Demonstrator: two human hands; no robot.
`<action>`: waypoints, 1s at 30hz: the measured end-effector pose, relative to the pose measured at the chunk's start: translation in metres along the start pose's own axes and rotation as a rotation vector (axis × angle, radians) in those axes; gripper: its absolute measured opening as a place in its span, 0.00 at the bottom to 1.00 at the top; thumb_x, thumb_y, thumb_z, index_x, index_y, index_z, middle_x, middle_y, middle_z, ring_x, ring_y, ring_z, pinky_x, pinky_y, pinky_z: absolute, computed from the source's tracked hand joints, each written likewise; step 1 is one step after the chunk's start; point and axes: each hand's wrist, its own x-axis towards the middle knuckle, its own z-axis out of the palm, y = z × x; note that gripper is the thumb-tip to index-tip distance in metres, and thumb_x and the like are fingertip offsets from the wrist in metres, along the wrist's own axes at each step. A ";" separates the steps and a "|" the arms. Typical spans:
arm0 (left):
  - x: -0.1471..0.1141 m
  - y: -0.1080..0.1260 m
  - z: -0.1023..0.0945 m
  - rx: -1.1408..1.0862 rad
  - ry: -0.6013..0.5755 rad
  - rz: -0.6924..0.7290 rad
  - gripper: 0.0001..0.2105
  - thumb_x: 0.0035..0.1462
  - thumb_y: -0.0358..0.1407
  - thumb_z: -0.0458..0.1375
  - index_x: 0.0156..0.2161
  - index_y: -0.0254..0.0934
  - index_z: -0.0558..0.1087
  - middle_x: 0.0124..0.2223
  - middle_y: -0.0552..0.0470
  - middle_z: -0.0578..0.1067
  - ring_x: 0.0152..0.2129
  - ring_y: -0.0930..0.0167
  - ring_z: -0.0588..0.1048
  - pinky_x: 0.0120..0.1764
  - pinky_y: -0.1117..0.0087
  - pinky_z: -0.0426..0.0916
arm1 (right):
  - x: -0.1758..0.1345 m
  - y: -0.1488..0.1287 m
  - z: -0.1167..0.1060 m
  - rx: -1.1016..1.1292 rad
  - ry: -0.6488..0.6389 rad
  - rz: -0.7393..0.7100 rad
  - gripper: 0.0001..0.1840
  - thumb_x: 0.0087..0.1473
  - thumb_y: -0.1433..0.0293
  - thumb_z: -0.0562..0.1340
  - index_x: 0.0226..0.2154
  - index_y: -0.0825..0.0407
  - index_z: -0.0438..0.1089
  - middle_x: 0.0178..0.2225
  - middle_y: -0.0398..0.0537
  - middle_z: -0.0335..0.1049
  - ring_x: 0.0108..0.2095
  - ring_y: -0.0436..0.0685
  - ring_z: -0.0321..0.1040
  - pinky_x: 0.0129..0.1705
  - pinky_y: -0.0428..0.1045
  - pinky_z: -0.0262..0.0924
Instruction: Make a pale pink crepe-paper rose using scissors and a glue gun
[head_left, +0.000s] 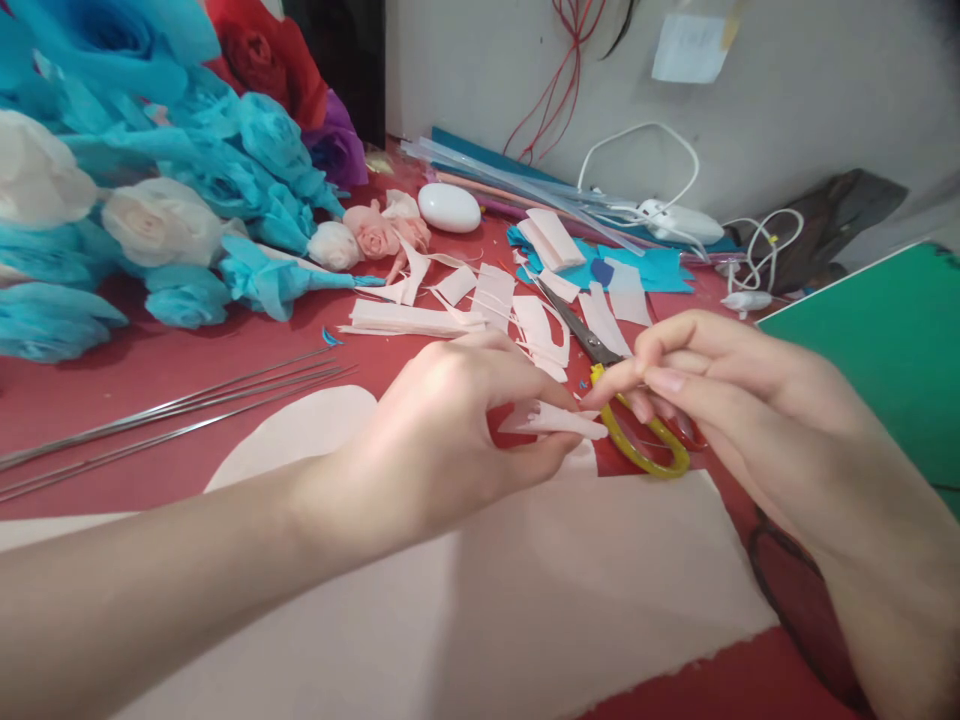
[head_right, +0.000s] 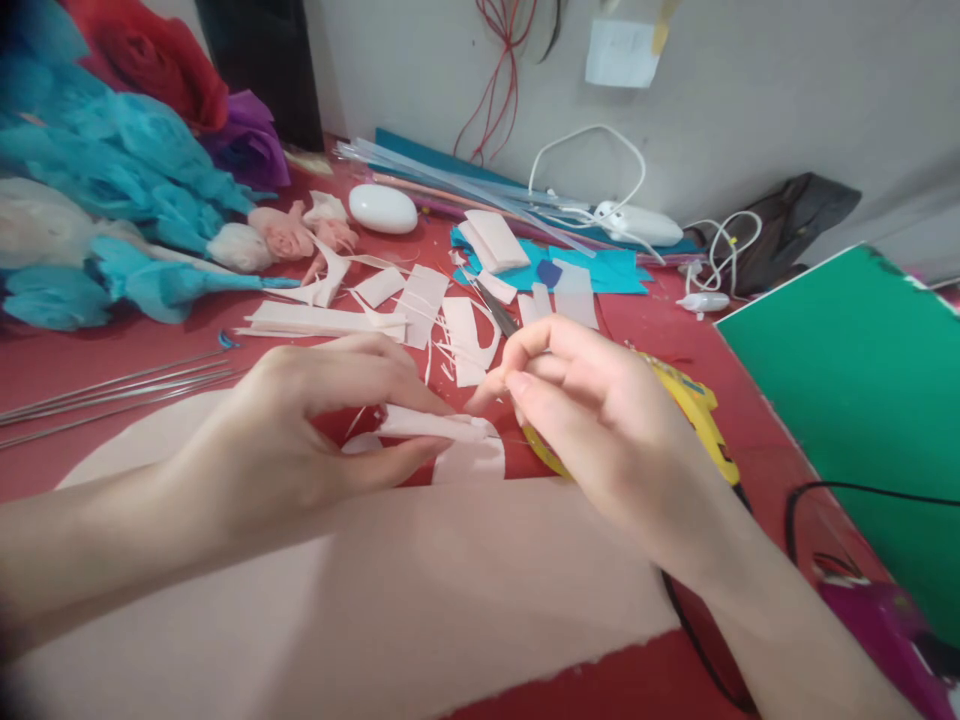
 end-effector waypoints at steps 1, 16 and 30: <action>0.000 0.000 0.000 -0.003 0.002 -0.002 0.04 0.49 0.31 0.57 0.28 0.35 0.75 0.22 0.55 0.71 0.21 0.75 0.64 0.28 0.73 0.58 | 0.000 -0.002 0.000 0.045 -0.003 0.046 0.05 0.56 0.72 0.53 0.32 0.49 0.62 0.23 0.39 0.66 0.20 0.45 0.63 0.18 0.38 0.56; 0.001 0.000 -0.001 -0.041 -0.005 -0.042 0.04 0.47 0.29 0.59 0.29 0.35 0.76 0.23 0.55 0.71 0.23 0.74 0.65 0.28 0.74 0.59 | 0.005 -0.027 0.006 -0.106 0.079 -0.058 0.05 0.48 0.65 0.58 0.30 0.46 0.66 0.24 0.43 0.68 0.24 0.54 0.66 0.20 0.45 0.59; 0.002 0.002 -0.004 -0.170 -0.006 -0.209 0.04 0.48 0.30 0.58 0.28 0.37 0.77 0.25 0.57 0.77 0.23 0.75 0.72 0.22 0.79 0.61 | -0.006 -0.031 0.003 -0.405 0.184 -0.471 0.07 0.44 0.79 0.56 0.29 0.53 0.63 0.21 0.40 0.66 0.22 0.45 0.62 0.25 0.40 0.58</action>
